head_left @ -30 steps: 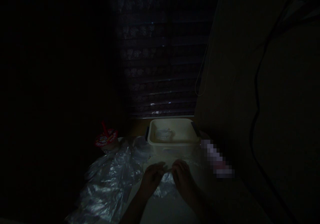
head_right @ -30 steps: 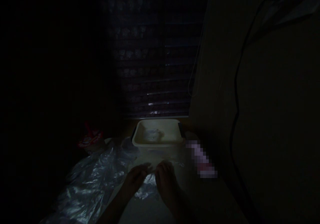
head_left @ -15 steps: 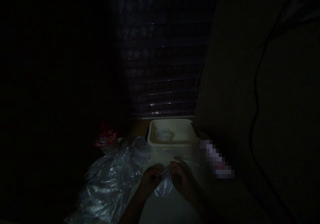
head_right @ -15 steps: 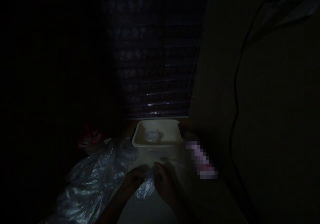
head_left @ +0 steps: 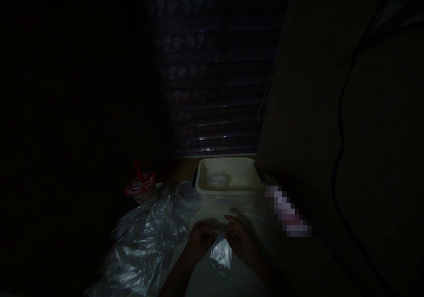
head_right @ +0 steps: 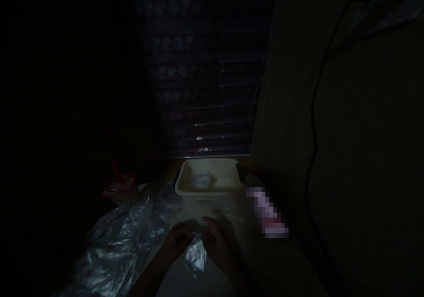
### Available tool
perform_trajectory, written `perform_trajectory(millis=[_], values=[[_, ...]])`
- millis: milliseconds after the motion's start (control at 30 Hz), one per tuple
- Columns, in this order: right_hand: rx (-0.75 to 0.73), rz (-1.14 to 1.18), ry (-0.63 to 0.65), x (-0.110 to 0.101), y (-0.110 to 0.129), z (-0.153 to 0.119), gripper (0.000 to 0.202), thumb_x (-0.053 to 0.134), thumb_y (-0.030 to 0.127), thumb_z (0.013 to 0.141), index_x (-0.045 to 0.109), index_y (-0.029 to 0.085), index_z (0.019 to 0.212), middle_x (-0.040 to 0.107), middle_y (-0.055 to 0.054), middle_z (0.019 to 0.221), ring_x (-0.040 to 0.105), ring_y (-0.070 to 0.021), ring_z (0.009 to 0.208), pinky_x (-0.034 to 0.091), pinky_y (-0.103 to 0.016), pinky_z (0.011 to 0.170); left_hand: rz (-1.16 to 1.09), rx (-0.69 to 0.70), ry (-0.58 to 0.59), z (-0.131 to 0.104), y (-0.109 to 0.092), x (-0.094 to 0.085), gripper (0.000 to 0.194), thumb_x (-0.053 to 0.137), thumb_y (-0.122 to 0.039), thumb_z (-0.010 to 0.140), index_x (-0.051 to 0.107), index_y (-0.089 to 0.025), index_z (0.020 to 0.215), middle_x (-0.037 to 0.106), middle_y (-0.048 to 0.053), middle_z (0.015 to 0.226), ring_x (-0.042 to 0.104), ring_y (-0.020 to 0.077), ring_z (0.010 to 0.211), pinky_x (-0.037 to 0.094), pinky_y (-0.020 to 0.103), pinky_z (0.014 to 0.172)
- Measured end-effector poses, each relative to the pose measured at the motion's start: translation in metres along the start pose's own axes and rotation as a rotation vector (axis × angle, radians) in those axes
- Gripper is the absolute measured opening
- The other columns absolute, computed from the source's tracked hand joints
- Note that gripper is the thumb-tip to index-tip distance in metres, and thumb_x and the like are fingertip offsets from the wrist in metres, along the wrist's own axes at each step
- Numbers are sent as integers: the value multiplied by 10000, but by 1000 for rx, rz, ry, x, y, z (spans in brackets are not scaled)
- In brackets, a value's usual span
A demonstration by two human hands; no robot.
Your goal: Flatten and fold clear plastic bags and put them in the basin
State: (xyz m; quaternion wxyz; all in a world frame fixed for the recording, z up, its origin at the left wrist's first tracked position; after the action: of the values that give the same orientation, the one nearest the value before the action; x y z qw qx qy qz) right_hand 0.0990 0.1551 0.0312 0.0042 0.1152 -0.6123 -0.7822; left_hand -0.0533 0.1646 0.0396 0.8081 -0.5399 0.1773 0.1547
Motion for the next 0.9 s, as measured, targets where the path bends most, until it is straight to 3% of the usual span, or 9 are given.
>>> perform_trajectory(millis=[167,300,400,600,733,900], values=[[24,-63,-70,-3,3,1,320,470,174,668,523,192,983,573,-49,843,550,-150,762,454,-250,659,-31,-15,1,0,2,0,190,530,-297,669,582,-156,552,601,34,597,546,141,573,423,232,524],[21,-20,-142,-7,5,5,308,473,169,645,529,183,948,564,-18,706,549,-139,649,454,-235,571,-27,23,-6,0,0,0,114,543,-244,629,575,-159,559,601,32,597,540,141,571,426,242,544],[-9,34,-166,-9,4,7,347,476,157,645,483,177,992,543,-1,665,533,-125,599,445,-229,544,-6,49,-16,-1,-2,0,31,556,-183,584,580,-170,570,604,33,613,540,150,608,423,257,584],[-72,184,-241,-9,2,11,472,498,171,646,366,190,1099,548,-18,762,545,-128,687,447,-236,589,38,69,-19,-1,-5,0,59,554,-155,559,593,-180,596,613,35,627,535,157,620,411,271,600],[-53,178,-219,-8,4,11,477,489,189,669,344,183,1124,546,-3,709,542,-122,640,445,-230,567,53,71,9,1,-10,0,36,562,-195,581,590,-189,559,611,20,585,531,150,599,400,255,586],[-58,73,-194,-9,10,8,444,475,253,704,350,185,1125,553,-58,868,546,-145,778,453,-247,636,77,56,33,2,-10,0,184,541,-274,642,579,-181,489,576,21,506,508,140,525,381,252,545]])
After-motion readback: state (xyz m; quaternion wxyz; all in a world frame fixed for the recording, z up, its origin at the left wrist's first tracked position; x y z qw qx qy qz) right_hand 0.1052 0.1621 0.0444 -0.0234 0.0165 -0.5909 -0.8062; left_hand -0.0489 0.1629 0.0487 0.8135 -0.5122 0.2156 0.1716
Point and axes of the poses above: each hand's wrist, its own z-axis towards the middle knuckle, its own x-axis out of the palm, y = z × x, the point moved 3 cm from there along z, towards the middle knuckle
